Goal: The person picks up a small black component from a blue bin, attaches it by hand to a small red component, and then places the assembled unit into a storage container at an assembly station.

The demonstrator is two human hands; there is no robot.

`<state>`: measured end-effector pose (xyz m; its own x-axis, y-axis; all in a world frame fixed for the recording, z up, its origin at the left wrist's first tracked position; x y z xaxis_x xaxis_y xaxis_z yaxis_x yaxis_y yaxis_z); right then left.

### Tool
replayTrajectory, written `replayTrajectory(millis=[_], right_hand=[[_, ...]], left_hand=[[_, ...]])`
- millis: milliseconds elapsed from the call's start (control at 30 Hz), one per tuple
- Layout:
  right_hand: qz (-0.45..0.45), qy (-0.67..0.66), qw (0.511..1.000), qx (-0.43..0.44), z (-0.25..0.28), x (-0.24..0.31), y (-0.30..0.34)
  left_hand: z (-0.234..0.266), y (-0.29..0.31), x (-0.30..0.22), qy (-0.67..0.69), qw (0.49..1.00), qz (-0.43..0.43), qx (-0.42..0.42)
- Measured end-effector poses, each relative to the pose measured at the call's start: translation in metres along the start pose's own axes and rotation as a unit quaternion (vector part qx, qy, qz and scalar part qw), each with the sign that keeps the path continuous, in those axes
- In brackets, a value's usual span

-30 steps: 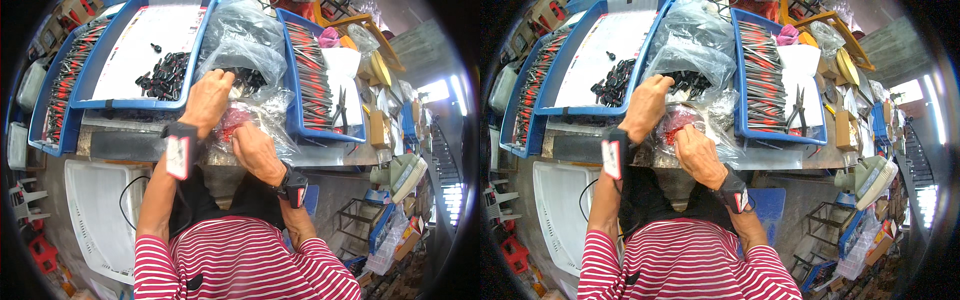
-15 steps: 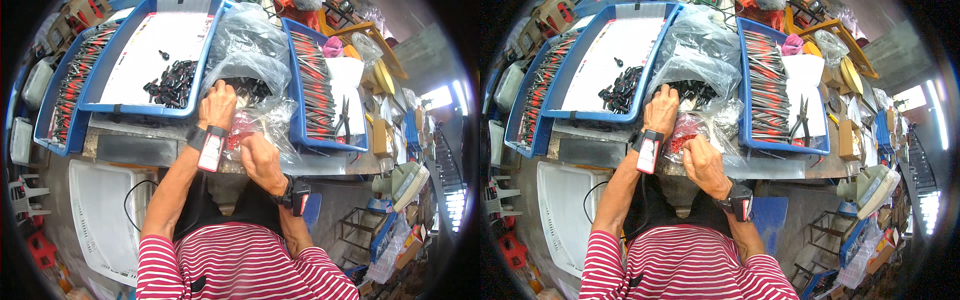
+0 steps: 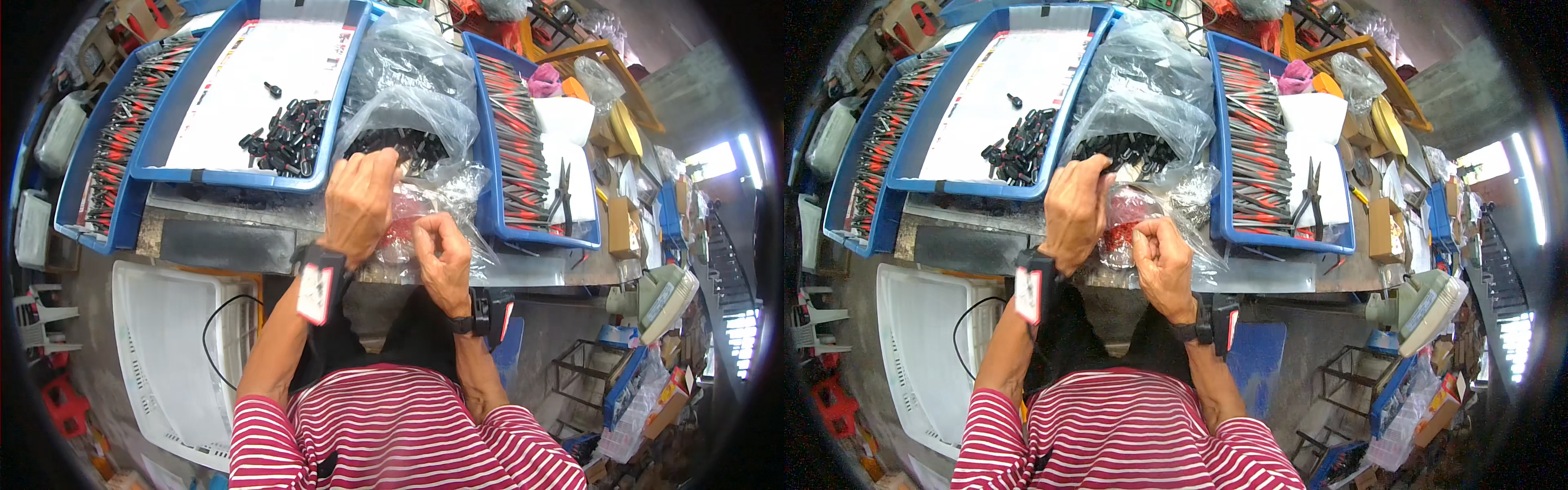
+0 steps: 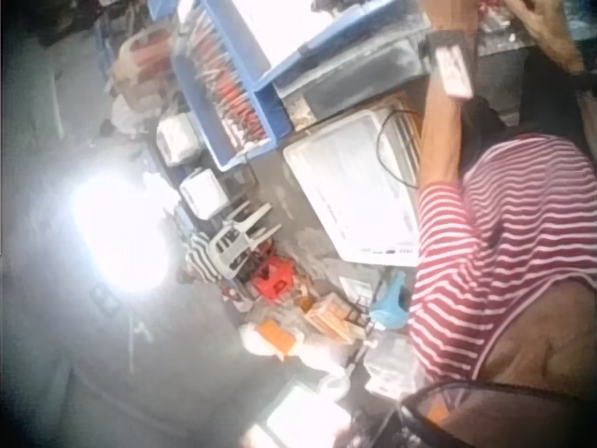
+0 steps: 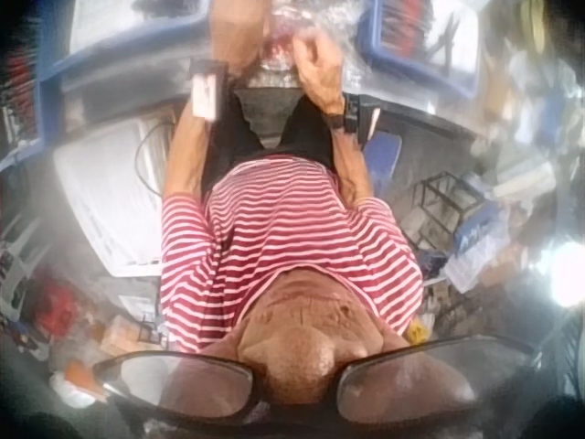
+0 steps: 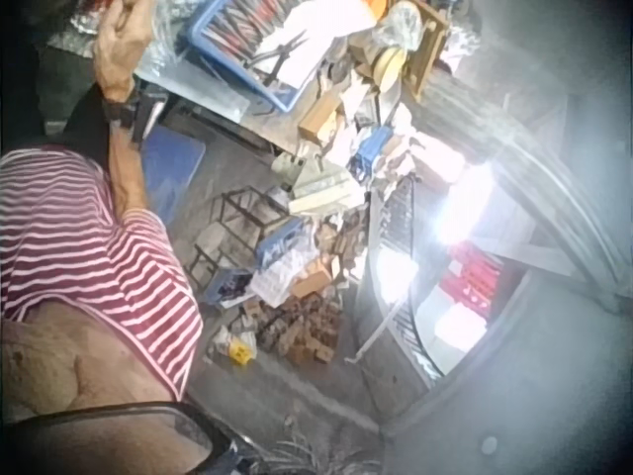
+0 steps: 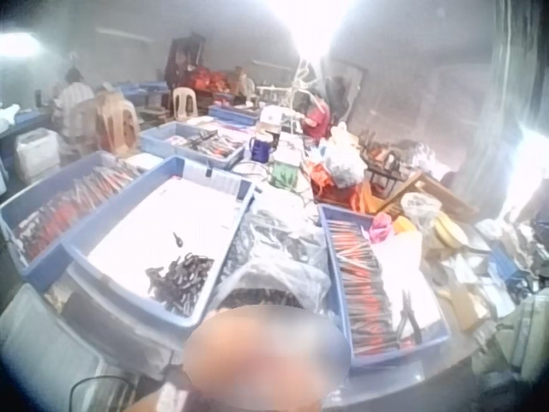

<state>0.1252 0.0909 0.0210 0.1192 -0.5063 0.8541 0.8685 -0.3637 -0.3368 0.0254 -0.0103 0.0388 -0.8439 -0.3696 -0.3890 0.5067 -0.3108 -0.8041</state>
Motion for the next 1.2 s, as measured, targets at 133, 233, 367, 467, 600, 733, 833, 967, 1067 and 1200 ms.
replayTrajectory(millis=[133,233,367,467,600,733,833,967,1067,1200], right_hand=[[-0.079,-0.099,0.992,0.004,0.000,0.000,0.000],[-0.093,-0.195,0.976,0.001,0.001,0.003,-0.002],[-0.092,-0.209,0.974,0.014,0.000,0.006,0.001],[-0.078,-0.202,0.976,0.008,-0.002,0.006,0.002],[-0.103,-0.212,0.972,0.018,0.000,0.003,0.002],[-0.078,-0.186,0.979,0.038,0.002,0.005,0.000],[-0.077,-0.192,0.978,0.039,0.001,0.005,0.003],[-0.084,-0.222,0.971,0.040,0.000,0.006,0.004],[-0.041,-0.212,0.975,0.052,0.001,0.004,0.003],[-0.023,-0.194,0.979,0.058,0.001,0.005,0.006]], left_hand=[[0.024,0.015,-0.021,0.162,0.979,0.116,0.031],[0.029,0.036,-0.031,0.333,0.881,0.318,0.109],[0.029,0.050,-0.032,0.403,0.821,0.380,0.138],[0.029,0.053,-0.032,0.418,0.812,0.384,0.136],[0.031,0.054,-0.031,0.411,0.808,0.388,0.168],[0.031,0.055,-0.031,0.417,0.802,0.394,0.163],[0.031,0.056,-0.031,0.406,0.808,0.388,0.178],[0.030,0.056,-0.032,0.409,0.820,0.375,0.141],[0.033,0.056,-0.031,0.393,0.828,0.361,0.172],[0.036,0.051,-0.038,0.436,0.796,0.389,0.159]])
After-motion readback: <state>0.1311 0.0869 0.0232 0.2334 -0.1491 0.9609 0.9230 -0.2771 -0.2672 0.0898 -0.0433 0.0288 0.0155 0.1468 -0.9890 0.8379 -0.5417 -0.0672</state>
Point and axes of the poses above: each hand's wrist, its own y-axis away from the middle knuckle, its own z-axis out of the back of the hand, x = y × z, the point moved 2 cm from there along -y, towards the middle knuckle, and after that the axes turned 1 degree about x, right-handed, at the moved point
